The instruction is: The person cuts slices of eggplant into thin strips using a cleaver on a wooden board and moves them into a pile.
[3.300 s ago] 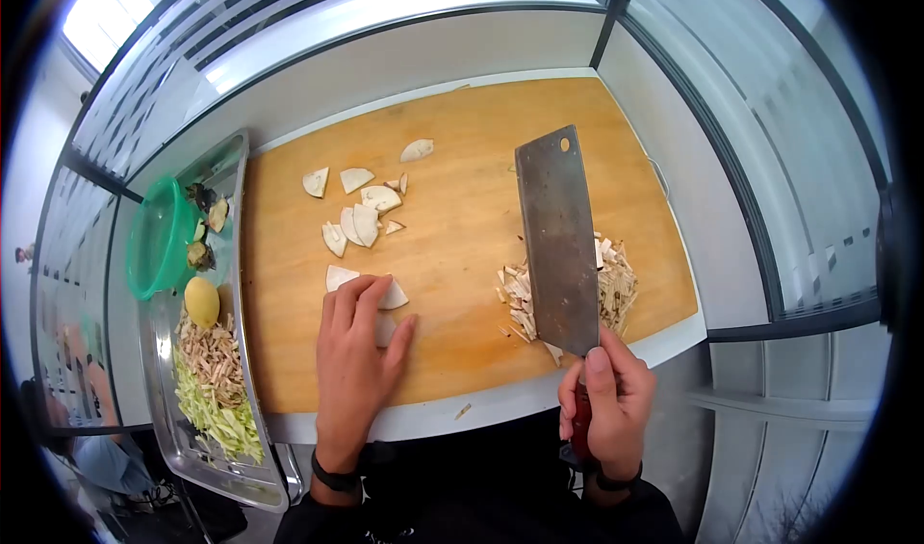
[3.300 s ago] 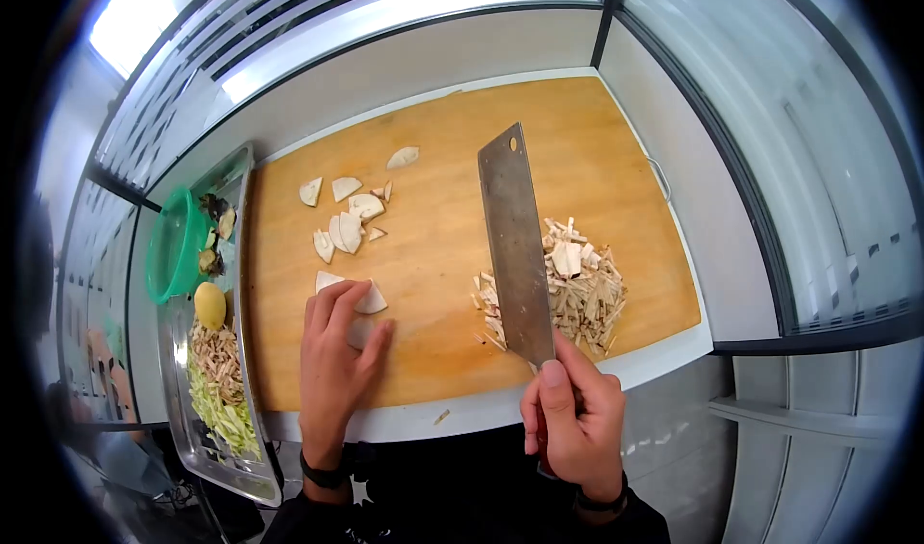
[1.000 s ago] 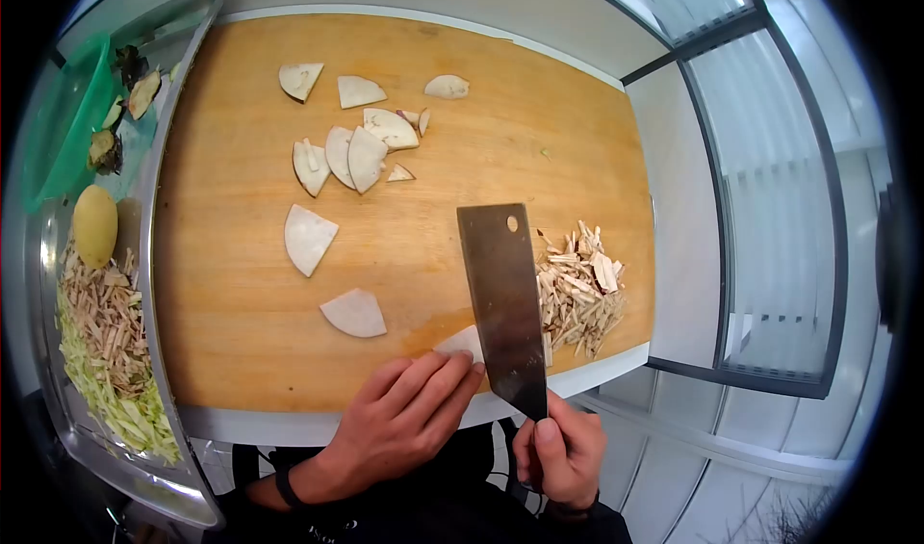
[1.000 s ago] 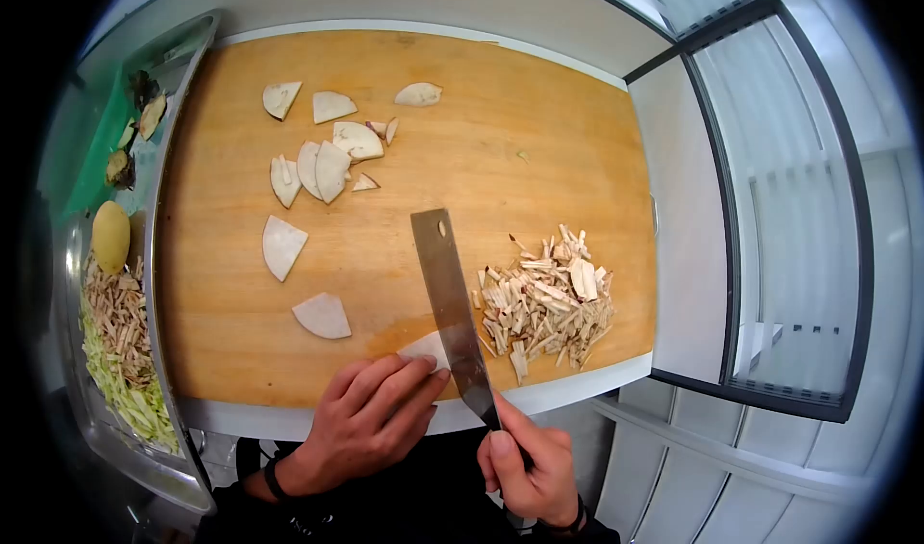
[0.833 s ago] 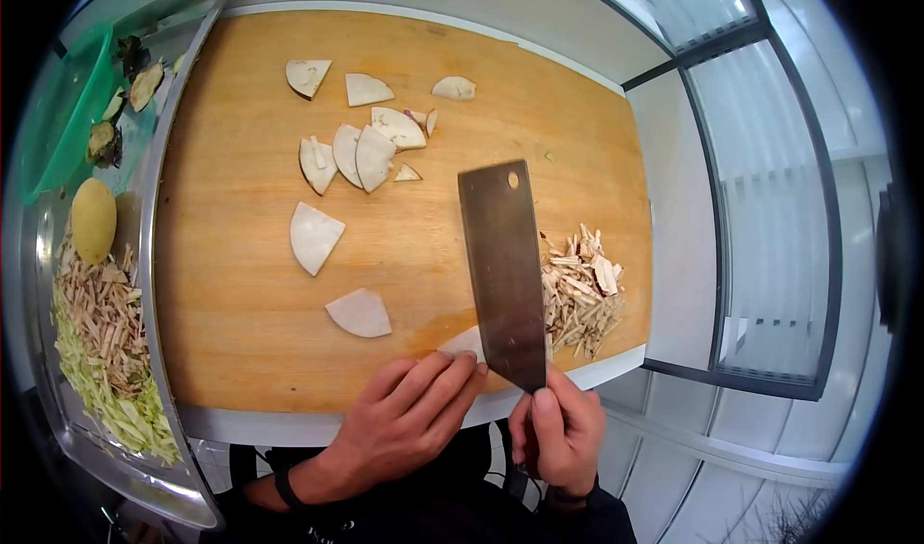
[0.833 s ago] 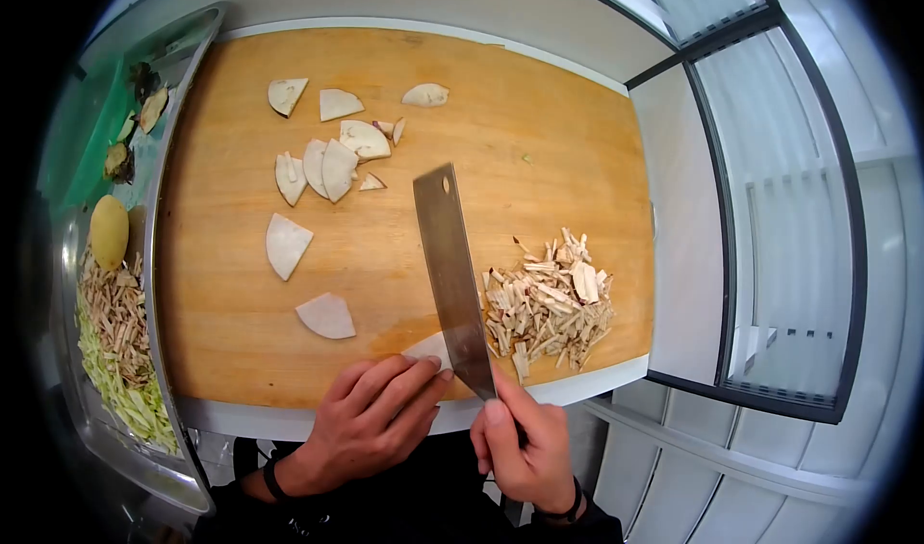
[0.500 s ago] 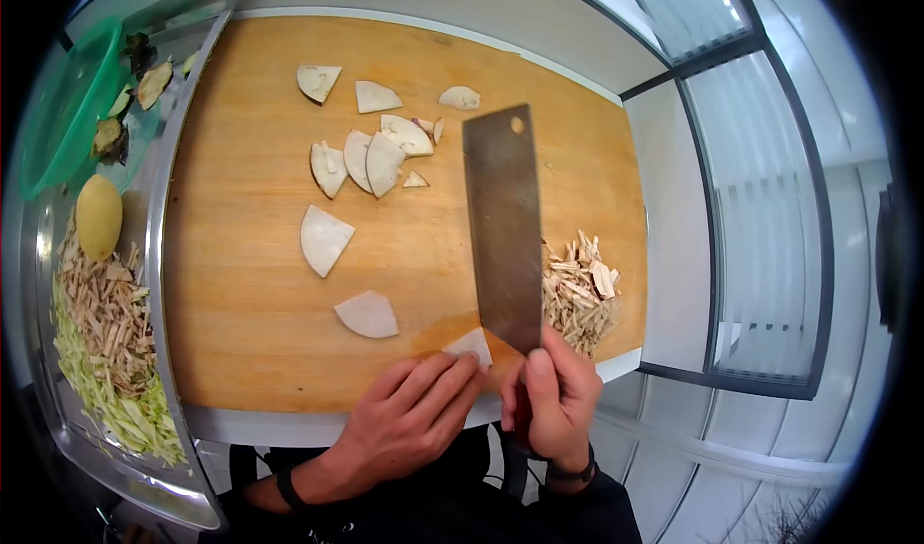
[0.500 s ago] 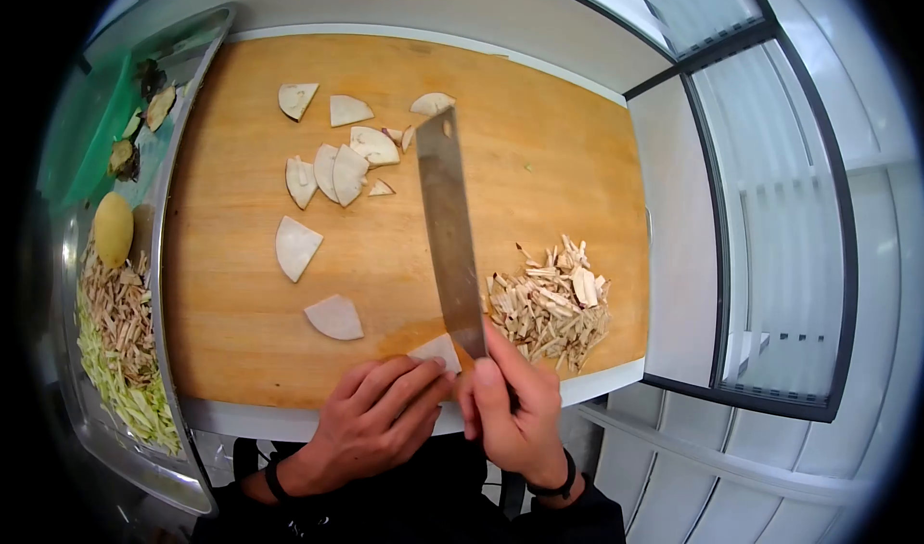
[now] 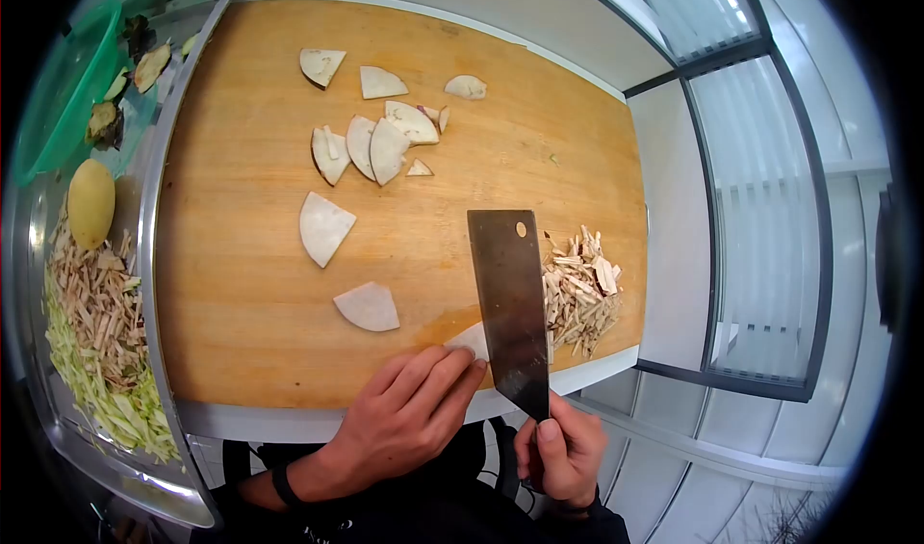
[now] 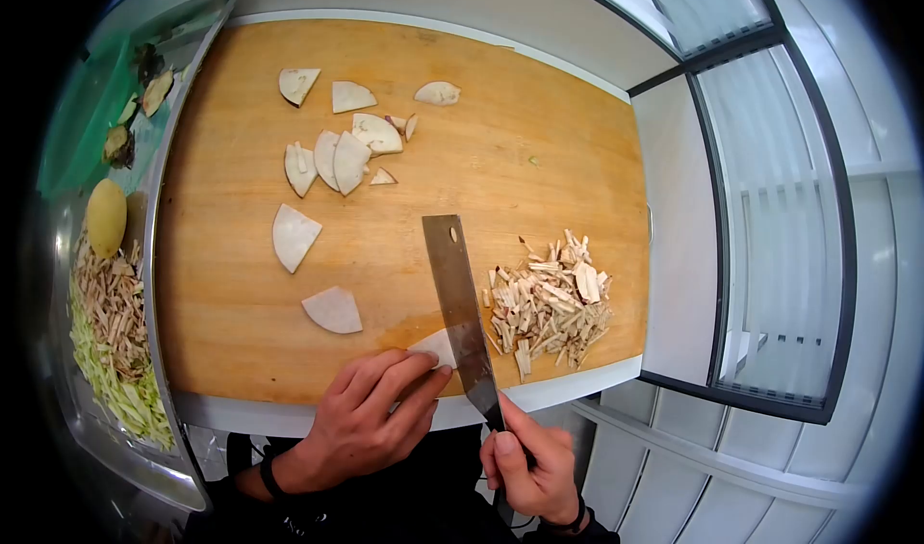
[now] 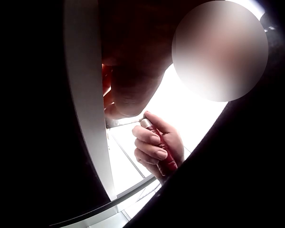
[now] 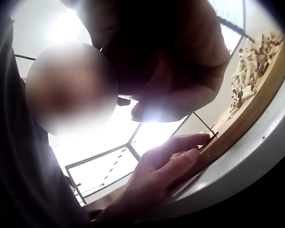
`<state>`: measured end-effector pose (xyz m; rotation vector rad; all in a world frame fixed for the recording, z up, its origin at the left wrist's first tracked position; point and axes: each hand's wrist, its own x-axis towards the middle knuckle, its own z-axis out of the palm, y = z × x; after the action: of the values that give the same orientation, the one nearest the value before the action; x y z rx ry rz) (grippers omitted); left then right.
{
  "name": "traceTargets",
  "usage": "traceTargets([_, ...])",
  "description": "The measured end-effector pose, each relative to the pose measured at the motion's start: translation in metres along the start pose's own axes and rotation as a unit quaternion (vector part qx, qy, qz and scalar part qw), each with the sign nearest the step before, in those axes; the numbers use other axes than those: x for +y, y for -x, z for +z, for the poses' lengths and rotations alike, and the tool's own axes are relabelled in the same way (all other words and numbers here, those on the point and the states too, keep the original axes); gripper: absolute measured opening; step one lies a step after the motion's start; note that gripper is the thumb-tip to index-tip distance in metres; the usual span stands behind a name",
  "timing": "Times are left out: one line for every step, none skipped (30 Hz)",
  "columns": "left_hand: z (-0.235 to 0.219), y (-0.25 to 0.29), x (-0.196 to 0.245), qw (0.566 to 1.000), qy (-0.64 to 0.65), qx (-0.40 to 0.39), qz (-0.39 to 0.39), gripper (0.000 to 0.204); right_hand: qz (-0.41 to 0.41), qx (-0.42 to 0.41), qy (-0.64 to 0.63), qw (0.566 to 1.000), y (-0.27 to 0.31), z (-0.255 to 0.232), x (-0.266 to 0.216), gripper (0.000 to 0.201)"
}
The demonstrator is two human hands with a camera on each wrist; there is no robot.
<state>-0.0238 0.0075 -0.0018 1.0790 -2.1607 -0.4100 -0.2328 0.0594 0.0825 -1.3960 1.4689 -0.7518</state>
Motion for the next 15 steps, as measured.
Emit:
traceTargets([0.0,0.0,0.0,1.0,-0.001,0.0,0.0,0.037,0.009,0.003,-0.006,1.0,-0.001,0.002,-0.001,0.044])
traceTargets([0.0,0.0,0.0,1.0,-0.002,0.0,0.0,0.037,0.017,0.006,-0.012,1.0,-0.003,0.003,-0.003,0.044])
traceTargets([0.0,0.0,0.0,1.0,-0.002,-0.001,0.001,0.037,0.026,0.01,-0.018,0.999,-0.005,0.004,-0.004,0.044])
traceTargets([-0.001,0.0,0.0,1.0,-0.001,-0.001,0.0,0.037,0.03,0.003,-0.009,1.0,-0.01,0.004,-0.005,0.044])
traceTargets([-0.001,0.0,0.0,1.0,0.0,-0.002,0.0,0.037,0.029,0.005,-0.012,0.999,-0.017,0.005,-0.007,0.044])
traceTargets([-0.001,0.0,0.0,1.0,0.001,-0.004,0.0,0.037,0.028,0.008,-0.015,0.999,-0.024,0.007,-0.008,0.044])
traceTargets([-0.001,0.0,0.0,1.0,0.001,-0.004,0.001,0.037,0.027,0.01,-0.018,0.999,-0.032,0.009,-0.008,0.045])
traceTargets([-0.001,0.0,0.0,1.0,0.001,-0.005,0.002,0.037,0.016,0.014,-0.035,0.999,-0.04,0.012,-0.007,0.045])
traceTargets([-0.001,0.0,0.0,1.0,0.001,-0.006,0.004,0.037,-0.018,0.024,-0.013,0.999,-0.05,0.017,-0.006,0.044])
traceTargets([-0.001,0.0,0.0,1.0,0.002,-0.007,0.003,0.037,-0.039,0.024,-0.039,0.998,-0.059,0.019,-0.001,0.044])
traceTargets([-0.001,0.0,0.0,1.0,0.004,-0.007,0.003,0.037,-0.059,0.024,-0.064,0.996,-0.065,0.019,0.002,0.045])
traceTargets([-0.001,0.0,0.0,1.0,0.005,-0.006,0.002,0.037,-0.055,0.024,-0.067,0.996,-0.07,0.02,0.001,0.045])
traceTargets([0.0,0.0,0.0,1.0,0.006,-0.005,0.004,0.037,-0.05,0.024,-0.069,0.996,-0.074,0.02,-0.002,0.045])
traceTargets([0.0,0.0,-0.001,1.0,0.007,-0.003,0.004,0.037,-0.046,0.023,-0.071,0.996,-0.076,0.02,-0.003,0.045])
traceTargets([0.0,0.0,-0.002,1.0,0.007,-0.001,0.004,0.038,-0.046,0.025,-0.066,0.996,-0.074,0.018,-0.002,0.045])
